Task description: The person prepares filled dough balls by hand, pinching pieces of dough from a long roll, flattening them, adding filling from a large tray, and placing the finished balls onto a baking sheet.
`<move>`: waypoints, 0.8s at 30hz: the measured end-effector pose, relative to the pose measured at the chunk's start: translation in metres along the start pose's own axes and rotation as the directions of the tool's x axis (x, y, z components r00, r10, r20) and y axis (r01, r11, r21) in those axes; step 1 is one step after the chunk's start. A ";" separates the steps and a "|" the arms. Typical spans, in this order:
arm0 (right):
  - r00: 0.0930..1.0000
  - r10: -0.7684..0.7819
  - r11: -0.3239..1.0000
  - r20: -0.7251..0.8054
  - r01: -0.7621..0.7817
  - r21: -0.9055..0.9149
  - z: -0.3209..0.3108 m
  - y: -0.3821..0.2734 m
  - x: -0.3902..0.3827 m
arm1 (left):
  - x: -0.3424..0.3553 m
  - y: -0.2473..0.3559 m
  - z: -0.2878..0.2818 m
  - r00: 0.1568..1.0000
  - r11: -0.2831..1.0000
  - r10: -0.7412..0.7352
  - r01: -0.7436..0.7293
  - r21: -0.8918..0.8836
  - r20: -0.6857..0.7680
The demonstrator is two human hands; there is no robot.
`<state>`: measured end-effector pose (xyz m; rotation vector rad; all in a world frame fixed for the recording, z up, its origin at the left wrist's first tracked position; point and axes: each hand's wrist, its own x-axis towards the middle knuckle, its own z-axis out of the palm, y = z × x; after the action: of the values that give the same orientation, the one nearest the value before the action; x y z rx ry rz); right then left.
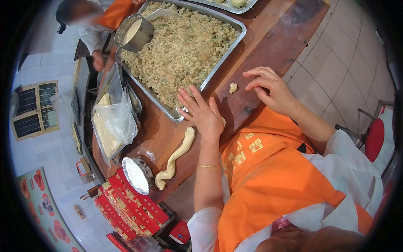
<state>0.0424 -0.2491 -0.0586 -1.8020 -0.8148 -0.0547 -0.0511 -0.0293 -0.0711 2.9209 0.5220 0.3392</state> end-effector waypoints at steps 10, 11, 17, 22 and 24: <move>1.000 0.021 1.000 -0.008 -0.021 0.015 0.001 0.001 0.013 | 0.005 0.003 0.002 0.999 0.988 0.003 -0.008 0.153 0.033; 1.000 0.023 0.999 -0.006 -0.023 0.023 0.001 0.000 0.015 | 0.005 0.003 0.002 0.999 0.987 0.007 -0.012 0.161 0.032; 0.999 -0.035 0.999 -0.022 0.035 0.034 -0.002 -0.016 0.026 | 0.007 0.008 0.002 1.000 0.989 0.000 -0.004 0.150 0.027; 0.993 -0.113 0.993 -0.042 0.114 0.014 -0.011 -0.037 0.026 | 0.007 -0.014 0.004 0.992 0.982 0.019 -0.043 -0.187 -0.128; 0.992 -0.121 0.993 -0.026 0.121 0.004 -0.016 -0.035 0.022 | -0.009 -0.024 -0.005 0.968 0.850 -0.004 -0.129 -0.511 -0.251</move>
<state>0.0455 -0.2458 -0.0150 -1.7412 -0.9045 -0.1543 -0.0679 -0.0094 -0.0729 2.3749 0.2974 0.7298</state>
